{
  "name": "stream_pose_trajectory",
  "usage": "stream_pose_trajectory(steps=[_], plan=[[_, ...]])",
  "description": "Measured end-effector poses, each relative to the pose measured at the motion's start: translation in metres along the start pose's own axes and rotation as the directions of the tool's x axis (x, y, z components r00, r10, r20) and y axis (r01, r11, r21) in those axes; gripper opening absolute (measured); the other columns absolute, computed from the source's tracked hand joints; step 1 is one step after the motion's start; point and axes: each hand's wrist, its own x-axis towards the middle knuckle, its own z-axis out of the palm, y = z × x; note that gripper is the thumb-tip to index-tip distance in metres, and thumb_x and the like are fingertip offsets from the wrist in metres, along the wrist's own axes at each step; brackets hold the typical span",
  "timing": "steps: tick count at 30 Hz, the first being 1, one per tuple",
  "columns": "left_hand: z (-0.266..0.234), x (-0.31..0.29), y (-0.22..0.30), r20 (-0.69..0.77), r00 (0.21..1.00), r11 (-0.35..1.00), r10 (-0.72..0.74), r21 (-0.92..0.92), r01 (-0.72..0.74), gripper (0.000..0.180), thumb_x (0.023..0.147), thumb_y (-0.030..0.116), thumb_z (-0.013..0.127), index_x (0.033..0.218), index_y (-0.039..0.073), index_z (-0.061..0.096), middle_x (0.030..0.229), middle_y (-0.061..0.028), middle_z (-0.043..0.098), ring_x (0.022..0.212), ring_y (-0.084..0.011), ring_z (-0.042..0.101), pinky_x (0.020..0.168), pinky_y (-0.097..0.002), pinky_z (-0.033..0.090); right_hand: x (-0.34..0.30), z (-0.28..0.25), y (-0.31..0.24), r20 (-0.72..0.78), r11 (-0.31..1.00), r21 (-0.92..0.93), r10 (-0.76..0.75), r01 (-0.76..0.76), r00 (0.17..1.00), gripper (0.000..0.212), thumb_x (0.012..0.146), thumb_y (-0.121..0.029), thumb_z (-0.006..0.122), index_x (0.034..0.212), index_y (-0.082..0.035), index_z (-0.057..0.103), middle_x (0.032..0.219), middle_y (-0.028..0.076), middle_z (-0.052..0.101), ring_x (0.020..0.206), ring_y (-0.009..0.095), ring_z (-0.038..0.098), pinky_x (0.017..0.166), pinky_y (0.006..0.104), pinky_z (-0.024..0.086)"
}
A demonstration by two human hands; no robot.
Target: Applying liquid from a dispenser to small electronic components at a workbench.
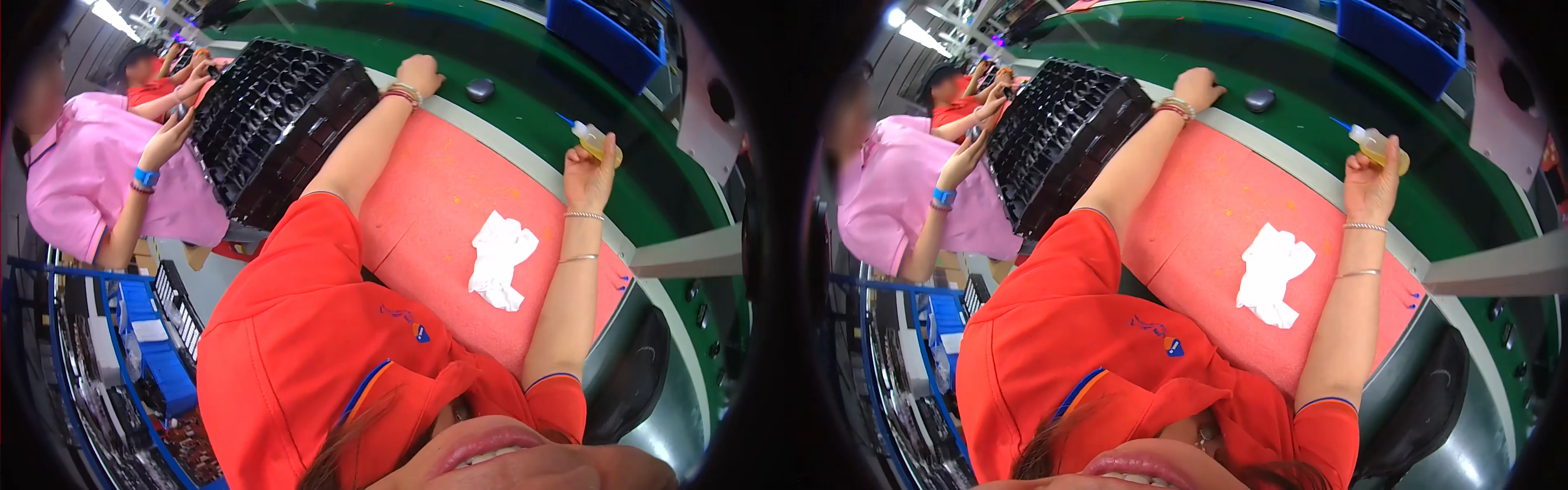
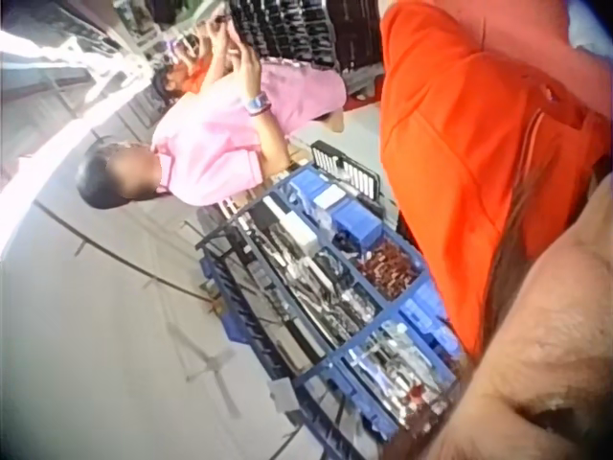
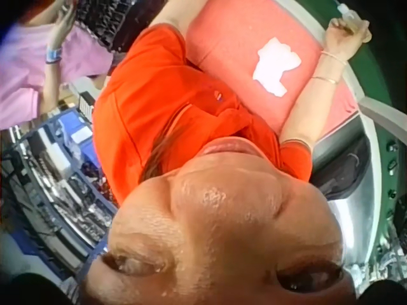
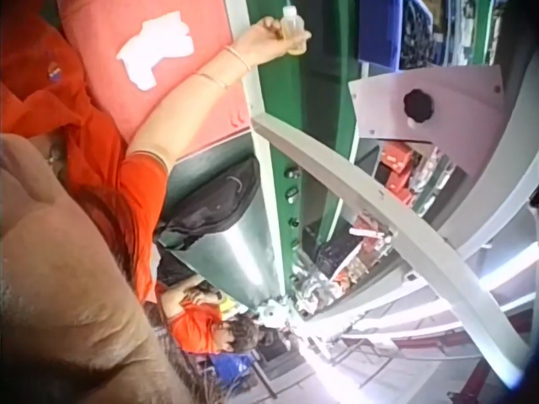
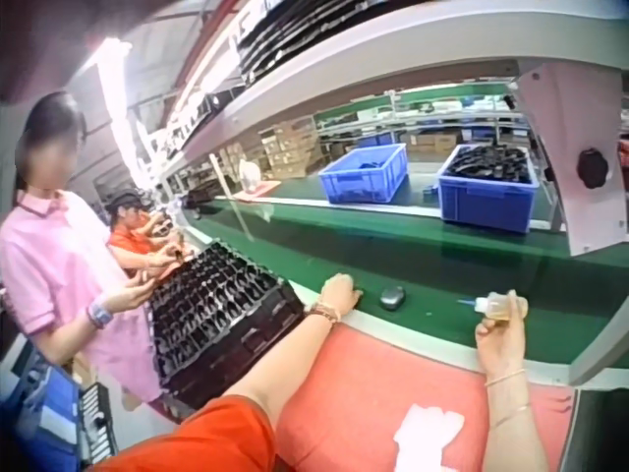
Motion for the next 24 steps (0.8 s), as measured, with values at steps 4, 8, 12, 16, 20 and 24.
stream_pose_trajectory(steps=[4, 8, 12, 16, 20, 24], plan=[[-0.017, 0.008, 0.010, -0.011, 1.000, 0.982, -0.030, -0.185, 0.027, 0.032, 0.075, 0.037, 0.060, 0.072, 0.006, 0.067, 0.073, -0.0149, 0.064, 0.074, -0.0313, 0.062, 0.067, -0.0392, 0.049, 0.004, -0.008, -0.003, 0.102, 0.995, 0.093, 0.029, -0.038, 0.994, 0.023, 0.080, -0.029, 0.067, 0.086, -0.013, 0.052, 0.076, 0.000, 0.054, 0.058, 0.007, 0.047, 0.049, 0.0215, 0.036], [-0.031, -0.007, 0.055, 0.096, 0.987, 0.577, -0.128, -0.803, 0.153, 0.028, 0.084, 0.028, 0.057, 0.074, 0.002, 0.062, 0.060, -0.0059, 0.057, 0.053, -0.0116, 0.054, 0.045, -0.0263, 0.044, 0.005, -0.004, -0.001, 0.042, 0.992, 0.122, 0.034, -0.039, 0.999, 0.033, 0.077, -0.041, 0.067, 0.084, -0.013, 0.050, 0.072, 0.000, 0.050, 0.053, 0.006, 0.043, 0.045, 0.0198, 0.034], [0.012, -0.040, 0.098, 0.083, 0.997, 0.441, -0.002, -0.894, 0.075, 0.021, 0.088, 0.022, 0.053, 0.083, 0.003, 0.061, 0.071, -0.0033, 0.056, 0.053, -0.0093, 0.052, 0.039, -0.0207, 0.039, 0.009, 0.001, 0.006, -0.041, 0.987, 0.128, 0.101, -0.095, 0.994, 0.038, 0.076, -0.049, 0.065, 0.085, -0.017, 0.049, 0.072, -0.002, 0.050, 0.051, 0.007, 0.041, 0.045, 0.0195, 0.033], [-0.015, -0.075, 0.150, 0.410, 0.901, 0.162, 0.140, -0.907, 0.388, 0.024, 0.089, 0.025, 0.051, 0.091, 0.003, 0.061, 0.072, -0.0035, 0.056, 0.057, -0.0121, 0.055, 0.044, -0.0223, 0.040, 0.003, -0.007, -0.008, -0.106, 1.000, 0.030, 0.009, -0.006, 0.994, 0.050, 0.073, -0.061, 0.061, 0.080, -0.013, 0.050, 0.065, -0.002, 0.042, 0.048, 0.008, 0.033, 0.045, 0.0215, 0.026], [-0.005, -0.077, 0.145, 0.475, 0.865, -0.091, 0.162, -0.866, 0.493, 0.024, 0.089, 0.024, 0.051, 0.096, 0.003, 0.059, 0.078, -0.0061, 0.059, 0.062, -0.0158, 0.058, 0.047, -0.0237, 0.043, 0.002, -0.008, -0.012, -0.144, 0.999, -0.011, -0.032, 0.031, 0.989, 0.054, 0.071, -0.063, 0.061, 0.075, -0.011, 0.049, 0.061, -0.002, 0.038, 0.046, 0.007, 0.032, 0.042, 0.0216, 0.027], [-0.007, -0.077, 0.154, 0.469, 0.835, -0.353, 0.286, -0.759, 0.547, 0.024, 0.087, 0.018, 0.054, 0.105, 0.002, 0.055, 0.094, -0.0097, 0.059, 0.083, -0.0215, 0.059, 0.068, -0.0283, 0.049, 0.001, -0.008, -0.014, -0.150, 0.995, -0.081, -0.069, 0.057, 0.986, 0.055, 0.072, -0.063, 0.060, 0.073, -0.010, 0.049, 0.060, -0.002, 0.038, 0.046, 0.006, 0.031, 0.042, 0.0209, 0.026]])
